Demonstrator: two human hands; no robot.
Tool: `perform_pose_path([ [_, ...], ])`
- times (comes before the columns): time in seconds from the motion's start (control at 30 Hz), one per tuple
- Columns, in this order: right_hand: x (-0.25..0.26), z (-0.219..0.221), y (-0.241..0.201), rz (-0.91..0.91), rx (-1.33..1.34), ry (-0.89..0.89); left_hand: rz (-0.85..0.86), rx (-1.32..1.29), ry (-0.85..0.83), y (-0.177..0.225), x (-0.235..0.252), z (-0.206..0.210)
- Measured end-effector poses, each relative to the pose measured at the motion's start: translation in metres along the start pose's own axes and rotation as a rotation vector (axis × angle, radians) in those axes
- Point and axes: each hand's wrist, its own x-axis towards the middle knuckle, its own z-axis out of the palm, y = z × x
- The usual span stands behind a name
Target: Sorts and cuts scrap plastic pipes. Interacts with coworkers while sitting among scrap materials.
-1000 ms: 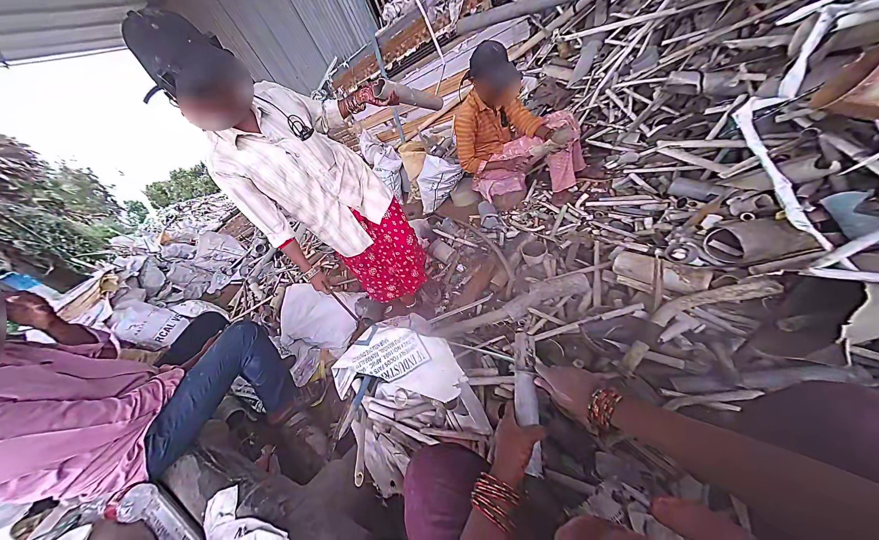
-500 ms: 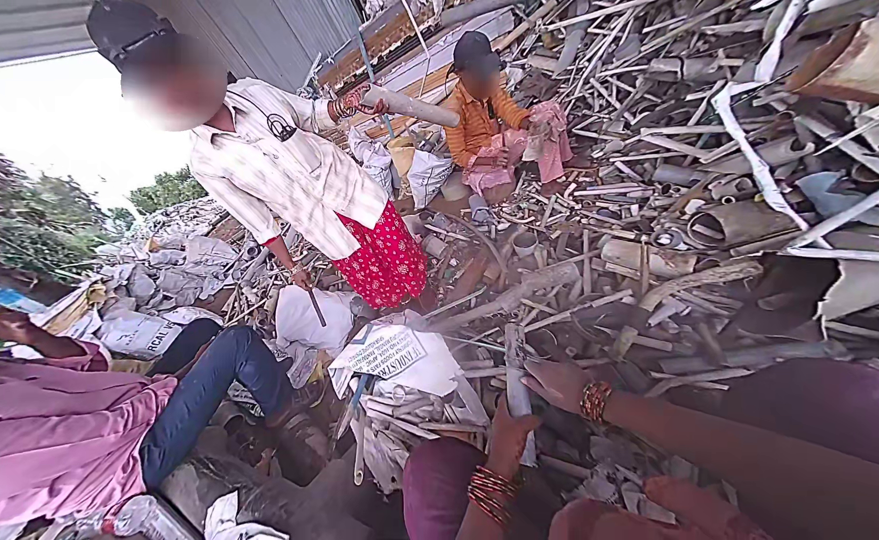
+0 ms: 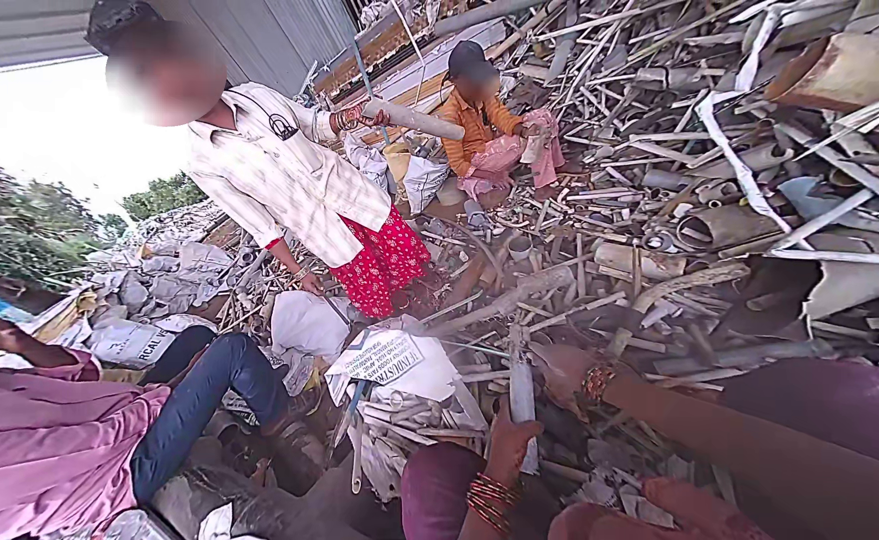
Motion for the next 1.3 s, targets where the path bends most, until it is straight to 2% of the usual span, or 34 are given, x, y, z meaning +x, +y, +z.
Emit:
perform_pose_path([
  [0.13,-0.015,0.018,-0.024,-0.150,-0.040,-0.122,0.027,-0.133,0.017,0.006,-0.005,-0.004],
  [0.2,-0.018,0.002,-0.025,-0.155,-0.063,-0.076,0.034,-0.180,0.001,0.015,-0.010,-0.003],
  [0.3,-0.013,-0.034,-0.009,-0.036,-0.004,0.073,0.030,-0.241,-0.048,0.025,-0.019,0.003],
  [0.43,-0.020,-0.037,-0.008,0.008,0.065,0.127,0.038,-0.281,-0.065,0.024,-0.020,0.011],
  [0.57,-0.030,-0.014,-0.025,-0.204,0.023,0.032,0.031,-0.337,-0.036,0.019,-0.019,0.004],
  [0.6,-0.031,-0.012,-0.028,-0.209,0.011,0.033,0.033,-0.353,-0.034,0.018,-0.018,0.002],
  [0.73,-0.018,-0.035,-0.009,-0.044,0.030,0.168,0.040,-0.294,-0.065,0.024,-0.021,0.007],
  [0.8,-0.017,-0.033,-0.004,-0.059,0.046,0.162,0.039,-0.286,-0.047,0.025,-0.024,0.012],
  [0.97,-0.029,-0.006,-0.032,-0.212,0.018,0.042,0.039,-0.134,0.069,0.028,-0.027,0.001],
  [1.13,-0.013,-0.032,-0.008,-0.025,0.043,0.167,0.066,-0.105,0.023,0.033,-0.030,0.009],
  [1.2,-0.016,-0.029,-0.008,-0.047,0.051,0.149,0.070,-0.138,0.017,0.029,-0.032,0.013],
  [1.3,-0.031,-0.009,-0.029,-0.164,0.043,0.074,0.081,-0.120,0.077,0.026,-0.031,0.007],
])
